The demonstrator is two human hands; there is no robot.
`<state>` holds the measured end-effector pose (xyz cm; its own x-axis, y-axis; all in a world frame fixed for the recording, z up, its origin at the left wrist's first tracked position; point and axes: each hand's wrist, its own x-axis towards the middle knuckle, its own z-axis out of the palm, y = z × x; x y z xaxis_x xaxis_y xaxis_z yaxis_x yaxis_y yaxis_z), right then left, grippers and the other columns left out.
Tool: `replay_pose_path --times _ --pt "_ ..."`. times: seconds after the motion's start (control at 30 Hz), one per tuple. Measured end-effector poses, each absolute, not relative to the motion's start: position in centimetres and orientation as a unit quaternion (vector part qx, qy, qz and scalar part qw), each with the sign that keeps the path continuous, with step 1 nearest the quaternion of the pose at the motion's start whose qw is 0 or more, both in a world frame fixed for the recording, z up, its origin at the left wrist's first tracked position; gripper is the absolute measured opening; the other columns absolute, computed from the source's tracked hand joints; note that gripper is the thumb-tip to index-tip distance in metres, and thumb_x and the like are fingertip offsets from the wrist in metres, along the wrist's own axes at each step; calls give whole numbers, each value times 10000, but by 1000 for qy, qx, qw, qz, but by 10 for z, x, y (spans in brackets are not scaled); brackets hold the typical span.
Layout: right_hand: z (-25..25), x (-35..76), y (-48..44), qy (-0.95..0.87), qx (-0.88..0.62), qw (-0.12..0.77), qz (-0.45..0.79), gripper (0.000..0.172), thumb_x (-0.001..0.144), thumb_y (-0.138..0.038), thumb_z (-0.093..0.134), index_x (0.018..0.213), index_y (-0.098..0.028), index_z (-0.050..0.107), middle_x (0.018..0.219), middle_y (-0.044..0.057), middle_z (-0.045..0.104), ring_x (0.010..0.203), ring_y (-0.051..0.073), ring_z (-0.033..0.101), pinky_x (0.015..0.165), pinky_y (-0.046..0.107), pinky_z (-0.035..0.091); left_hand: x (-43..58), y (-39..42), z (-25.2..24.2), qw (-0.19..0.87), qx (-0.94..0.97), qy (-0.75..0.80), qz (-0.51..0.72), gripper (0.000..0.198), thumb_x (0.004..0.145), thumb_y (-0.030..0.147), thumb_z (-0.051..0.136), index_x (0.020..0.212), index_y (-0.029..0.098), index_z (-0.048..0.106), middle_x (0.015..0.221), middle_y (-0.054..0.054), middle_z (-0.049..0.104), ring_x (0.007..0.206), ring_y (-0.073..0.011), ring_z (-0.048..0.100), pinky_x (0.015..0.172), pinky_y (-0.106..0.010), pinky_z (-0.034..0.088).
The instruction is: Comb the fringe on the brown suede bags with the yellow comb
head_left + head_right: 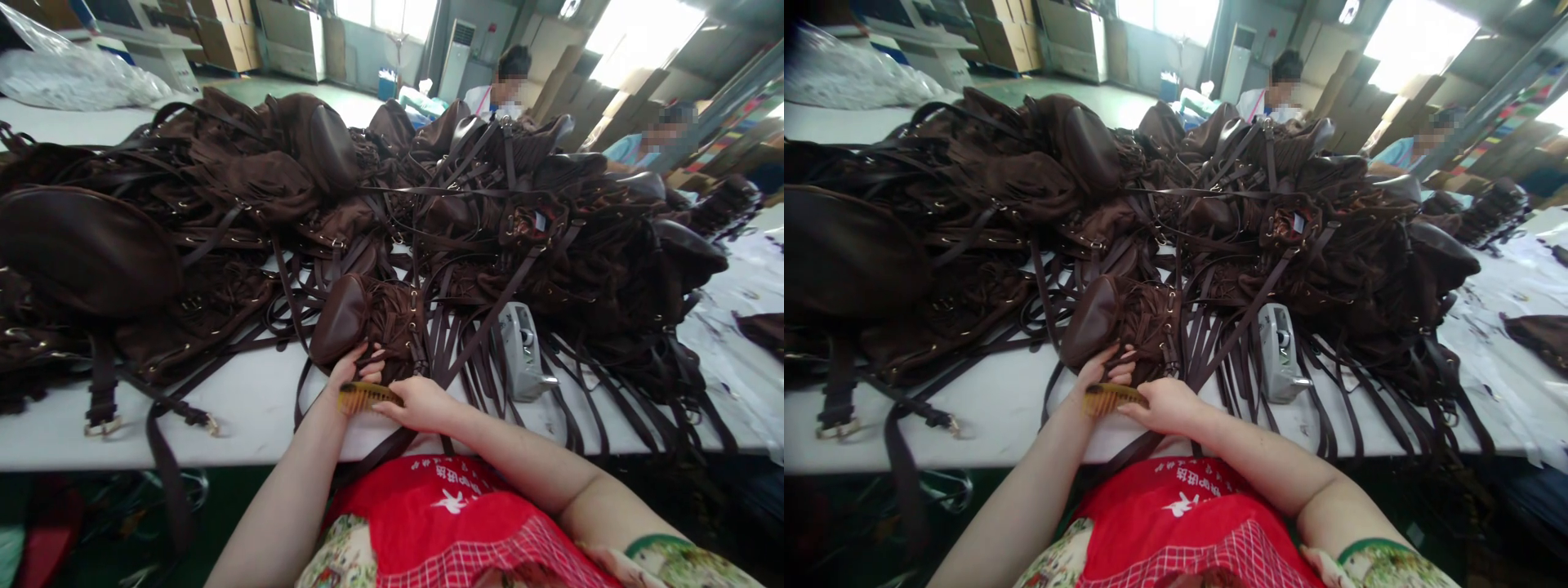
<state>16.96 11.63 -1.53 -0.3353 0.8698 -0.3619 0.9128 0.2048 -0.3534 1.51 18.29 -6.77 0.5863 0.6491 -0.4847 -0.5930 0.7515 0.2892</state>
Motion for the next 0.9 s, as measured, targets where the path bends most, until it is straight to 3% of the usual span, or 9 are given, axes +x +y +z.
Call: replay_pose_path --times 0.07,0.17,0.3,0.43,0.63,0.73,0.9 --pt "-11 165 107 775 563 40 -284 510 864 -619 432 774 -168 654 693 29 646 596 132 557 489 243 258 25 184 -74 865 60 320 382 198 896 244 480 729 148 527 486 64 419 301 -39 299 292 -147 196" --pt "4 157 90 807 470 35 -357 537 847 -657 418 732 -190 657 576 -10 588 473 98 443 457 236 238 38 185 -81 823 80 355 435 237 879 315 544 694 171 505 424 86 407 301 -40 322 306 -145 192" --pt "23 157 96 831 468 -36 -299 476 881 -598 426 748 -193 640 635 0 616 531 104 479 496 233 261 32 184 -74 830 105 357 417 182 819 314 625 754 147 592 505 33 559 369 -77 464 371 -174 351" --pt "22 176 135 789 591 -66 -154 392 942 -500 382 842 -191 600 779 38 665 680 142 589 574 240 309 14 180 -60 854 108 320 396 248 834 314 552 923 108 658 807 -90 702 693 -206 662 655 -322 545" --pt "-9 183 159 744 663 2 -86 422 938 -531 350 908 -191 598 840 70 690 754 196 642 613 266 370 10 180 -56 882 56 197 424 417 862 434 498 1091 112 630 1027 -146 692 1000 -294 632 912 -472 484" --pt "-17 181 153 757 645 2 -109 433 913 -559 385 944 -195 616 866 72 694 777 200 645 630 268 389 9 180 -57 905 59 157 390 512 857 459 485 1152 55 596 1094 -206 658 1070 -330 596 935 -504 461" --pt "-18 185 141 784 600 35 -152 479 874 -610 413 835 -197 651 795 63 693 724 194 644 575 256 368 7 182 -61 920 73 121 365 593 858 491 456 1224 34 547 1114 -234 644 1086 -355 586 930 -537 454"
